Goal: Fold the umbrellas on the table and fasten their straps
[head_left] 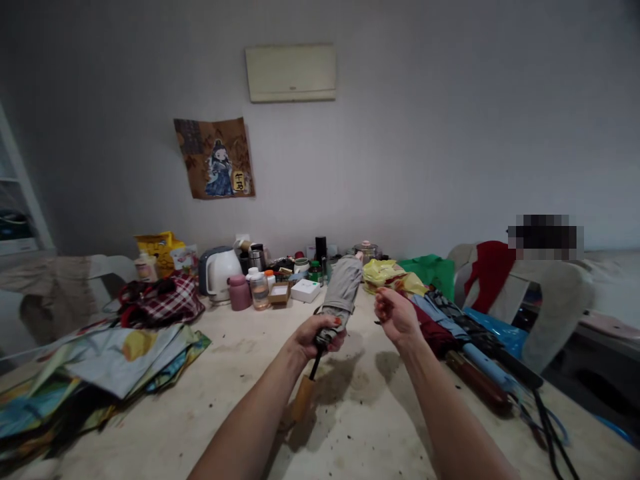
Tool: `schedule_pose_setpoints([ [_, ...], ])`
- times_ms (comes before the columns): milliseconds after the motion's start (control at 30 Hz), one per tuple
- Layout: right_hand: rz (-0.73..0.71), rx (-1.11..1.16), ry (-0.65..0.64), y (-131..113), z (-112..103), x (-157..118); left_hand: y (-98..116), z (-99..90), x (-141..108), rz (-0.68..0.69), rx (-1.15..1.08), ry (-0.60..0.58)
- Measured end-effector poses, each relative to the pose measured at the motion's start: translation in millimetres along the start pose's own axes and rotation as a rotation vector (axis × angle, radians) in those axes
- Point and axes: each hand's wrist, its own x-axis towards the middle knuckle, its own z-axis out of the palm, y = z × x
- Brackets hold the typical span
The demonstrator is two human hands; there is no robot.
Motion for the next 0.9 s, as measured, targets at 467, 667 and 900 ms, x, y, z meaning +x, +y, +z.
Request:
schedule_pose_setpoints([
  [467, -0.009, -0.193, -0.255, 33.0, 18.1, -24.9, -18.7, 46.2, 3.9, 0.037, 0.334, 0.181],
  [667, -0.264, -0.494, 0.09, 42.9, 30.0, -25.4, -27.8, 70.0, 7.9, 0.247, 1.087, 0.636],
  [900, -0.284, -0.482, 0.24, 46.1, 29.5, -25.1, -24.6, 96.9, -7.4, 0.072, 1.419, 0.724],
])
